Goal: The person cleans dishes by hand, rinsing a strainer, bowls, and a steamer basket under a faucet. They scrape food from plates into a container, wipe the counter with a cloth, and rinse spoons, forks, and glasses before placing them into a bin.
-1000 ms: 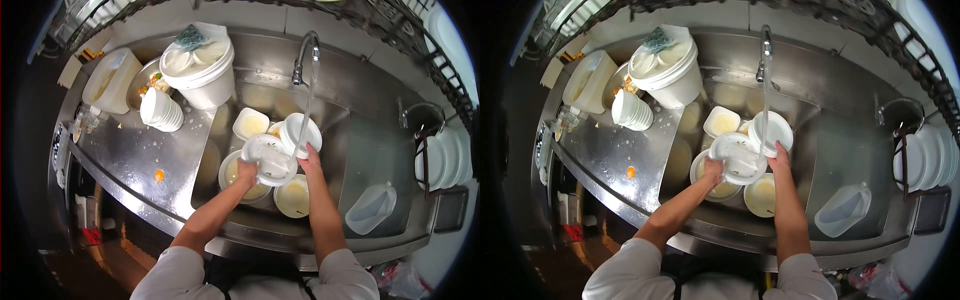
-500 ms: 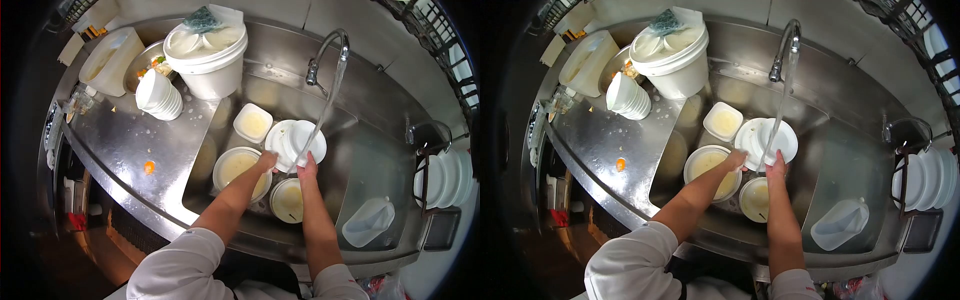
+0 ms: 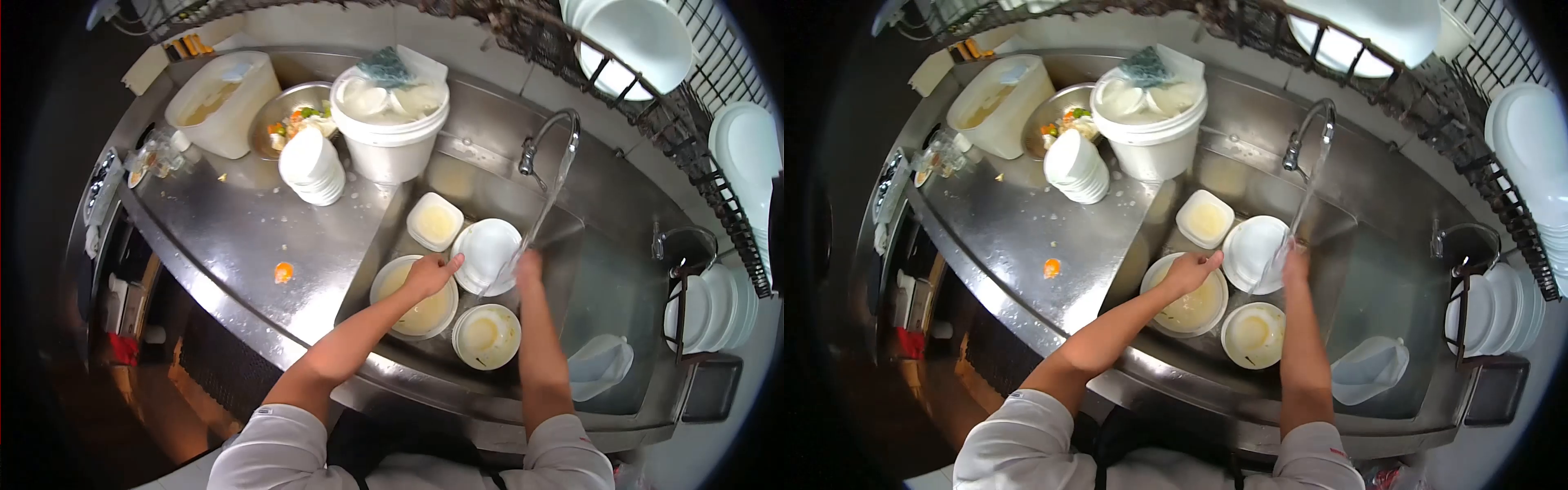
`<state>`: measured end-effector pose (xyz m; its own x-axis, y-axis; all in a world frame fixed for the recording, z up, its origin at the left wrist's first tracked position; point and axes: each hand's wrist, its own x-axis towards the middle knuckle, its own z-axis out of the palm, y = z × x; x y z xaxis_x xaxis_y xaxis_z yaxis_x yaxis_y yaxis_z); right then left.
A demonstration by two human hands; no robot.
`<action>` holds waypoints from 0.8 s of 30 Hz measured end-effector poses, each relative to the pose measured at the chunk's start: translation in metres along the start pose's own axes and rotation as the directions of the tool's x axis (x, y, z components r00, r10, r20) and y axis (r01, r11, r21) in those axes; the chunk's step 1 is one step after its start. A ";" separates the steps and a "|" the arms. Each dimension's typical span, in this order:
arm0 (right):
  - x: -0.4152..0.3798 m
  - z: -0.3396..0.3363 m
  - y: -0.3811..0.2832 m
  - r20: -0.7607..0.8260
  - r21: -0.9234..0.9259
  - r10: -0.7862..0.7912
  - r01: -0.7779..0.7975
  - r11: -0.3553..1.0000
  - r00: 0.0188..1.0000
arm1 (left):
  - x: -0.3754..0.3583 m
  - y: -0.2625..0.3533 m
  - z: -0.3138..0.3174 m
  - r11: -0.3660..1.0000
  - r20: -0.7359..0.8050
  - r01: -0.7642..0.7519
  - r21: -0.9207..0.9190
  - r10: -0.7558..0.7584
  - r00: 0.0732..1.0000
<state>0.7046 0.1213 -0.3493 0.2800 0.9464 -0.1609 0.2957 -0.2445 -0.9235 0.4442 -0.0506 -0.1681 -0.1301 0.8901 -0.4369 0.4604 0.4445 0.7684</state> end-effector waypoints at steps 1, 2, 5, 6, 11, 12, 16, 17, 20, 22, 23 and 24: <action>0.009 -0.022 -0.057 0.257 0.501 0.045 -0.173 0.848 0.965 | -0.023 0.008 -0.015 0.997 -0.002 0.015 -0.081 -0.015 1.000; 0.006 -0.023 -0.117 0.402 0.609 0.124 -0.367 0.703 0.907 | -0.043 0.006 -0.028 0.986 -0.018 0.035 -0.165 -0.038 0.999; 0.024 -0.014 -0.210 0.197 0.864 0.017 -0.182 0.469 0.980 | -0.091 -0.025 -0.060 0.863 0.019 0.121 -0.491 -0.128 0.992; 0.025 -0.010 -0.230 0.170 0.868 -0.136 -0.083 0.490 0.976 | -0.109 -0.030 -0.079 0.779 0.066 0.151 -0.609 -0.141 0.988; -0.032 0.010 -0.294 0.284 0.659 -0.444 0.163 0.734 0.850 | -0.182 -0.075 -0.179 0.591 -0.028 0.068 -0.804 -0.151 0.988; -0.033 0.011 -0.290 0.273 0.603 -0.490 0.250 0.758 0.828 | -0.192 -0.081 -0.196 0.593 -0.093 0.028 -0.805 -0.173 0.981; -0.036 -0.005 -0.258 0.216 0.256 -0.529 0.475 0.842 0.821 | -0.201 -0.136 -0.258 0.650 -0.370 -0.101 -0.753 -0.290 0.883; -0.035 -0.011 -0.230 0.166 0.110 -0.432 0.419 0.901 0.886 | -0.204 -0.140 -0.279 0.611 -0.354 -0.117 -0.783 -0.282 0.892; -0.047 -0.009 -0.133 0.156 -0.067 -0.237 0.250 0.966 0.959 | -0.195 -0.143 -0.342 0.687 -0.530 -0.243 -0.685 -0.242 0.813; -0.088 0.001 -0.120 0.056 -0.071 -0.201 0.205 0.976 0.978 | -0.179 -0.125 -0.405 0.734 -0.653 -0.370 -0.570 -0.131 0.746; -0.116 0.005 -0.125 0.026 0.017 -0.186 0.185 0.983 0.982 | -0.159 -0.126 -0.443 0.758 -0.696 -0.419 -0.500 -0.063 0.716; -0.151 0.011 -0.138 0.000 0.105 -0.169 0.168 0.980 0.986 | -0.137 -0.126 -0.479 0.776 -0.734 -0.465 -0.427 0.004 0.679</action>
<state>0.6113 0.0143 -0.2018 0.2256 0.9742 -0.0025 0.2413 -0.0583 -0.9687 -0.0166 -0.1801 0.0196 -0.7311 0.6806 0.0490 0.0428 -0.0260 0.9987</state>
